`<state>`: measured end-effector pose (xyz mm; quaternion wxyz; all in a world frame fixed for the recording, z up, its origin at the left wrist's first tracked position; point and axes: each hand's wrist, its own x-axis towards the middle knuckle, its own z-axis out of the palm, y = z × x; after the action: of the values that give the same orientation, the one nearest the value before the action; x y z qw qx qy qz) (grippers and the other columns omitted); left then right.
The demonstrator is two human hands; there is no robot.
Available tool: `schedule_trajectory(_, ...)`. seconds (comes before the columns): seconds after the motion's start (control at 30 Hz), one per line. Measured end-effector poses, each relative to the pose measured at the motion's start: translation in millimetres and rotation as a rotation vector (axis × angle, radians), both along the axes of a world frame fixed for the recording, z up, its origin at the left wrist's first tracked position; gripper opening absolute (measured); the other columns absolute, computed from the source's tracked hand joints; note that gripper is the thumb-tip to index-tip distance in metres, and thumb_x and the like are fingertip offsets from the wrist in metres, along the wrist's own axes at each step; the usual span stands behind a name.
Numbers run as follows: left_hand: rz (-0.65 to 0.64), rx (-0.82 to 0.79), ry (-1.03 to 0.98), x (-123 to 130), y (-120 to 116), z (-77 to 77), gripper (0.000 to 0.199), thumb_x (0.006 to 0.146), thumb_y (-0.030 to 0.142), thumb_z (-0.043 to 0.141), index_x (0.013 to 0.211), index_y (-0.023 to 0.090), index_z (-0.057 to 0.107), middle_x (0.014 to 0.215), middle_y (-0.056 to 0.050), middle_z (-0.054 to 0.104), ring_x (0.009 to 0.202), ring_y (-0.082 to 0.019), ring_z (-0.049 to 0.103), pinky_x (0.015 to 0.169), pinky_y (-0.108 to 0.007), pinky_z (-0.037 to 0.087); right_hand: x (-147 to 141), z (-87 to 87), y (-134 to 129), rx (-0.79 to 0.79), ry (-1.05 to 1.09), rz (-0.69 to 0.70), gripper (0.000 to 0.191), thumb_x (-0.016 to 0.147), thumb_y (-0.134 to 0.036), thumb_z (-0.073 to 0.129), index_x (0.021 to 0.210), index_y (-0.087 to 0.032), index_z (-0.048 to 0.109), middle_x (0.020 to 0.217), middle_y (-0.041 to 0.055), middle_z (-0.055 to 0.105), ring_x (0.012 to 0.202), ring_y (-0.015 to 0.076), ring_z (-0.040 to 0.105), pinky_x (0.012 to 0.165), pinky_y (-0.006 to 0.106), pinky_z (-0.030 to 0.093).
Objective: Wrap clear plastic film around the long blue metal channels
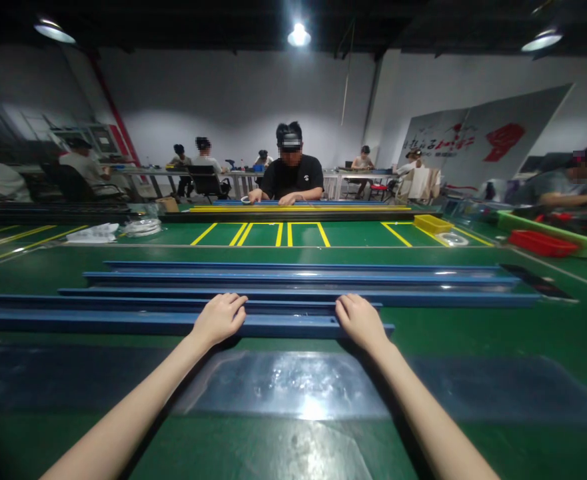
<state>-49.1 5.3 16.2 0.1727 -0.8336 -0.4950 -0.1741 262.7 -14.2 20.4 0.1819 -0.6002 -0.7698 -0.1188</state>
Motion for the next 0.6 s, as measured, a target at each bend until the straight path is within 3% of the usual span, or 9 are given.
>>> schedule_trajectory(0.23, -0.004, 0.014, -0.015, -6.0, 3.2, -0.9, 0.031, 0.080, 0.022, 0.035, 0.094, 0.016, 0.062, 0.085, -0.007, 0.065, 0.080, -0.019, 0.058, 0.073, -0.032, 0.042, -2.3, 0.2, 6.3, -0.064, -0.069, 0.096, 0.035, 0.089, -0.031, 0.027, 0.086, -0.018, 0.059, 0.081, 0.0064, 0.062, 0.079, 0.0183, 0.054, 0.071, 0.029, 0.035)
schedule_trajectory(0.4, -0.024, 0.045, -0.014, -7.1, 3.6, -3.2, 0.033, 0.081, 0.023, 0.033, 0.095, 0.014, 0.062, 0.087, -0.008, 0.066, 0.078, -0.020, 0.059, 0.073, -0.034, 0.043, -0.9, -2.1, 3.5, -0.027, -0.101, 0.115, 0.035, 0.089, -0.033, 0.029, 0.096, -0.015, 0.058, 0.088, 0.0084, 0.062, 0.083, 0.0200, 0.054, 0.073, 0.030, 0.035)
schedule_trajectory(0.6, -0.041, 0.103, -0.016, -9.0, 7.0, -6.2, 0.033, 0.079, 0.021, 0.034, 0.092, 0.013, 0.064, 0.085, -0.008, 0.067, 0.077, -0.020, 0.060, 0.071, -0.032, 0.045, -8.2, -6.0, 3.9, 0.018, -0.114, 0.080, 0.036, 0.090, -0.030, 0.027, 0.089, -0.015, 0.059, 0.085, 0.0093, 0.062, 0.081, 0.0201, 0.053, 0.074, 0.031, 0.034)
